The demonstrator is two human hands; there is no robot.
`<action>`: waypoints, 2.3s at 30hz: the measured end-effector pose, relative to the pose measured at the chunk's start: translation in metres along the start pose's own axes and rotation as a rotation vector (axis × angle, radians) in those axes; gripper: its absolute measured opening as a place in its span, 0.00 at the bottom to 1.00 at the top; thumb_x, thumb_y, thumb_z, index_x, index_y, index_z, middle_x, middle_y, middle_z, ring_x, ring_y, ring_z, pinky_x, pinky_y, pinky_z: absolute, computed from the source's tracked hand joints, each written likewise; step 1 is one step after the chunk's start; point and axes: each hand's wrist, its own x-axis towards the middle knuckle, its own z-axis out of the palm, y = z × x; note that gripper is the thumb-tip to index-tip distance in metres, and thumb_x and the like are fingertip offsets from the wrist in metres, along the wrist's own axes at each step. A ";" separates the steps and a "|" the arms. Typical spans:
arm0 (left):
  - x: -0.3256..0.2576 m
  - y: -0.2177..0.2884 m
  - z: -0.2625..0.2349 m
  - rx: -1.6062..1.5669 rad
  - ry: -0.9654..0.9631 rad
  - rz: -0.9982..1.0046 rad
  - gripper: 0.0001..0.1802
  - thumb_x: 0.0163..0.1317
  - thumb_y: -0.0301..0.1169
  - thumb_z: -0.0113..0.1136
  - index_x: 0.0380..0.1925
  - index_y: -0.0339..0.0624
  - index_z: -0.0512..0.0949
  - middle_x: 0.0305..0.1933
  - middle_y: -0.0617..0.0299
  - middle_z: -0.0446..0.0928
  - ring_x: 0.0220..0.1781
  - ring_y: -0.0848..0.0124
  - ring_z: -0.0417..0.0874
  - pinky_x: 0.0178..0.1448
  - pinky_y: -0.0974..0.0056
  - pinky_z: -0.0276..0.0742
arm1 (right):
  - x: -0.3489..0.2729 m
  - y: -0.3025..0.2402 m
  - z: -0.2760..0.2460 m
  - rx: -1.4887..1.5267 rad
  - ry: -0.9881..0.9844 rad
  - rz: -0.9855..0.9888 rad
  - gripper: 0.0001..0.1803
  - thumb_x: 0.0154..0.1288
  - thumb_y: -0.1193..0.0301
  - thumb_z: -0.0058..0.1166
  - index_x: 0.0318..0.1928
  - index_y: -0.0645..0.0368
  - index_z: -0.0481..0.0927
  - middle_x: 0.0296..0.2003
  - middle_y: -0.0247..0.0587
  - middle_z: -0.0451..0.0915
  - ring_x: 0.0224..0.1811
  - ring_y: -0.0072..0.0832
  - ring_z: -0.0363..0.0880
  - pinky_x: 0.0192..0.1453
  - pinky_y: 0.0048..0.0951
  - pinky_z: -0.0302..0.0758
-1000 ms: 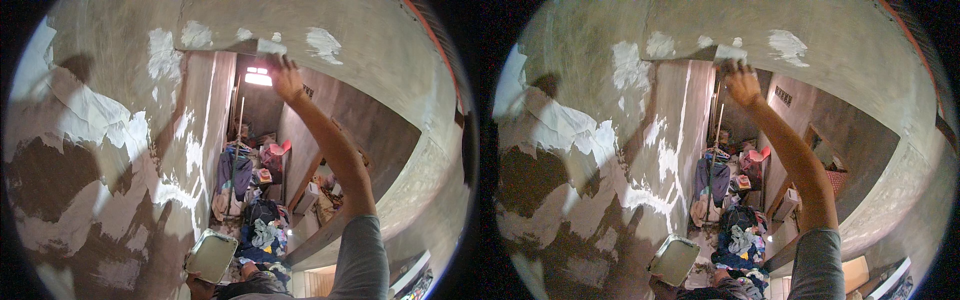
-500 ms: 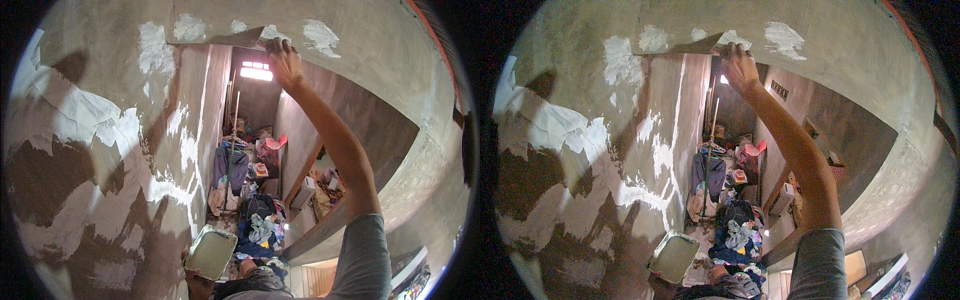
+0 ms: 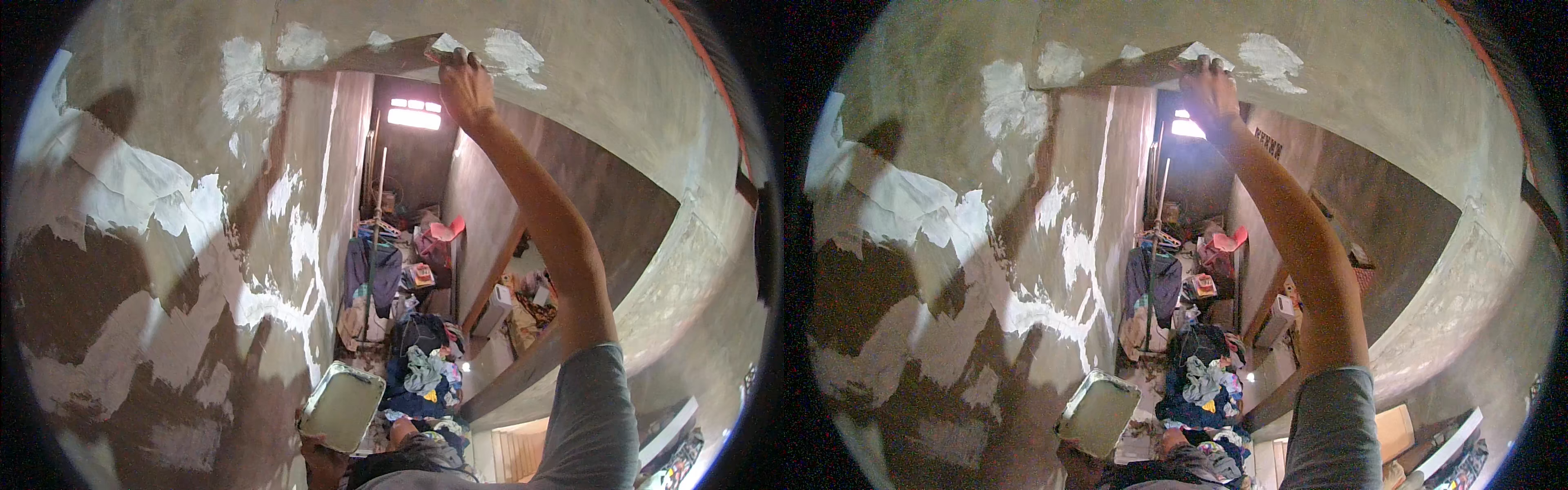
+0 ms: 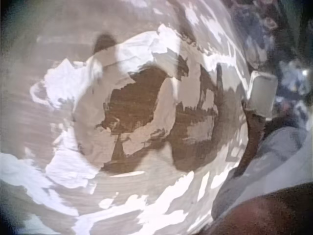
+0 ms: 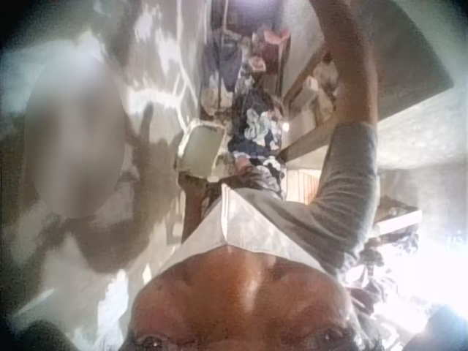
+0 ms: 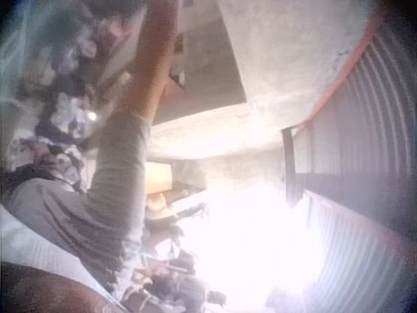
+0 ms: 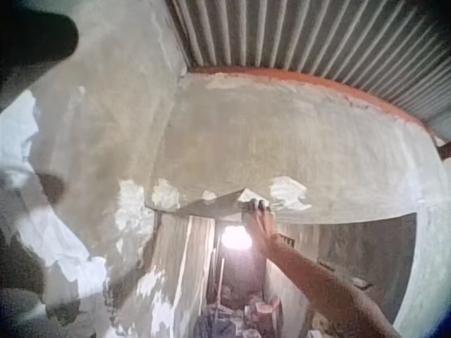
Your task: The person applies wall putty to a concrete wall using a putty knife, taking more material from a small plastic container as needed.
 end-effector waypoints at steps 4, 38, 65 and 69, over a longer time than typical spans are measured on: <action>0.005 -0.006 -0.028 -0.024 0.001 -0.030 0.37 0.36 0.32 0.53 0.53 0.53 0.59 0.49 0.55 0.66 0.51 0.57 0.70 0.50 0.52 0.74 | -0.021 -0.033 0.006 -0.145 0.004 -0.203 0.17 0.55 0.74 0.47 0.47 0.65 0.71 0.48 0.53 0.70 0.49 0.43 0.72 0.42 0.34 0.77; -0.002 0.001 -0.002 -0.014 -0.029 0.001 0.29 0.44 0.33 0.52 0.49 0.35 0.64 0.50 0.52 0.69 0.49 0.58 0.74 0.50 0.55 0.75 | -0.230 -0.110 -0.001 0.876 0.156 0.253 0.07 0.55 0.74 0.53 0.24 0.64 0.75 0.23 0.37 0.76 0.22 0.27 0.73 0.29 0.27 0.68; -0.031 -0.008 -0.017 0.169 0.051 0.031 0.27 0.53 0.36 0.50 0.53 0.39 0.62 0.51 0.52 0.69 0.51 0.59 0.73 0.52 0.55 0.72 | -0.361 -0.206 -0.078 1.289 -0.386 -0.099 0.05 0.48 0.78 0.48 0.23 0.66 0.67 0.20 0.51 0.68 0.22 0.48 0.70 0.27 0.39 0.66; -0.026 -0.007 -0.018 0.218 0.050 0.038 0.26 0.54 0.39 0.50 0.52 0.40 0.63 0.51 0.52 0.69 0.51 0.57 0.73 0.53 0.52 0.71 | -0.367 -0.207 -0.080 1.308 -0.414 -0.097 0.03 0.49 0.78 0.49 0.25 0.65 0.70 0.21 0.49 0.70 0.23 0.46 0.72 0.27 0.39 0.67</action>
